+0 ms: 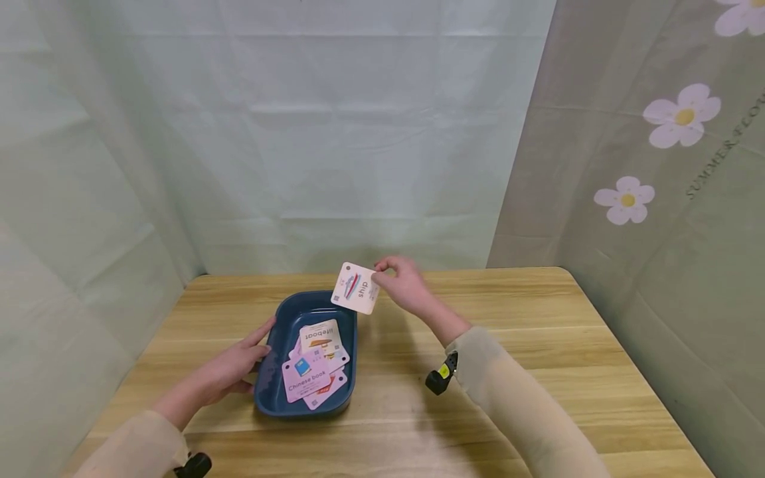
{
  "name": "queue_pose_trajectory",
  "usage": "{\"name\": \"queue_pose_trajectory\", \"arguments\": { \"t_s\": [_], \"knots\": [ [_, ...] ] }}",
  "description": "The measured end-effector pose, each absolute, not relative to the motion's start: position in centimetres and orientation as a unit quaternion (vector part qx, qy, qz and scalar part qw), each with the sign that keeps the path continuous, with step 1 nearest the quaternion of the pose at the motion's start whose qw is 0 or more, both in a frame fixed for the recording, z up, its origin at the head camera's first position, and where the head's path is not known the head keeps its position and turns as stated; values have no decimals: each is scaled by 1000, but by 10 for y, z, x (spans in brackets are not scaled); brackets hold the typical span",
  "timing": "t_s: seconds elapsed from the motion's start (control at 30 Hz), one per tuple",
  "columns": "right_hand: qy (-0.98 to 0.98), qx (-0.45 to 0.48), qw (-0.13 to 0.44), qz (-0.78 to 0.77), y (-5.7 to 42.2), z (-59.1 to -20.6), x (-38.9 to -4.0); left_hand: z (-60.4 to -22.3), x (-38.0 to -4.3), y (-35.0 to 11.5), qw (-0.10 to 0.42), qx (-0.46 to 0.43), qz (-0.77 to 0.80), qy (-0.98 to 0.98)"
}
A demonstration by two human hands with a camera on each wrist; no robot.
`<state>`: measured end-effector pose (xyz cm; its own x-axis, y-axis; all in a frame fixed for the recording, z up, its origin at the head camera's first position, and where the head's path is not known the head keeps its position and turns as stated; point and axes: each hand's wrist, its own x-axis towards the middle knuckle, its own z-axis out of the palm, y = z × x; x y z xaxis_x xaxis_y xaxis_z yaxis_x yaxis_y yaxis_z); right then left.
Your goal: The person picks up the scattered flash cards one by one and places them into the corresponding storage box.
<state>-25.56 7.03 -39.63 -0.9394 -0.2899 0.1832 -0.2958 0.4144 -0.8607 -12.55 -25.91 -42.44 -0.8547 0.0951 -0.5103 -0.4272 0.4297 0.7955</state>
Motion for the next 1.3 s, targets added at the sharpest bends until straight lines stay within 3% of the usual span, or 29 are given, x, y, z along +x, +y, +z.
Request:
{"name": "queue_pose_trajectory", "arguments": {
  "t_s": [0.97, 1.3],
  "knots": [
    [-891, 240, 9, 386, 22, -409, -229, -426, -128, -258, 264, -92, 528, 802],
    [-916, 308, 32, 253, 11, -413, -224, -426, -131, -258, 264, -95, 528, 801]
  ]
}}
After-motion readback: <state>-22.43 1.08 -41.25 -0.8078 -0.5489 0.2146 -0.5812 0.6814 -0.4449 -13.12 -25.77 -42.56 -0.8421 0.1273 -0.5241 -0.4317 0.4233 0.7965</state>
